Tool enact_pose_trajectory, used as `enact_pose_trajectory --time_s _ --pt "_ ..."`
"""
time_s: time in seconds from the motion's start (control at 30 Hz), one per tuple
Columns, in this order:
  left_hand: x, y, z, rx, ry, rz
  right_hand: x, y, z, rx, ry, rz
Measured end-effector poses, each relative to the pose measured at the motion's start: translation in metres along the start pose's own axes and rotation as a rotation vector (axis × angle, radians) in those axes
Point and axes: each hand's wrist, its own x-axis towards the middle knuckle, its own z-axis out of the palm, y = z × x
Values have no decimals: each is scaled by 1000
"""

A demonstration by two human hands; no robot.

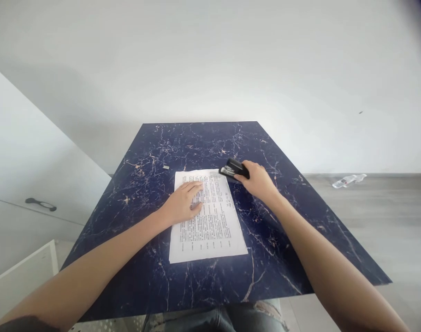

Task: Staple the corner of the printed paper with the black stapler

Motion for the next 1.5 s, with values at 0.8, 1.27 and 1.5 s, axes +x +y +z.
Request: enact_pose_trajectory --time_s 0.8,1.27,1.5 --pt "8 -36 -4 -736 244 -196 -19 -35 25 707 -295 359" --pt "14 -38 -2 -1297 664 -420 -25 -39 33 817 -405 392" --pt "14 -39 0 -1326 638 -388 -18 -35 31 279 -185 -111"
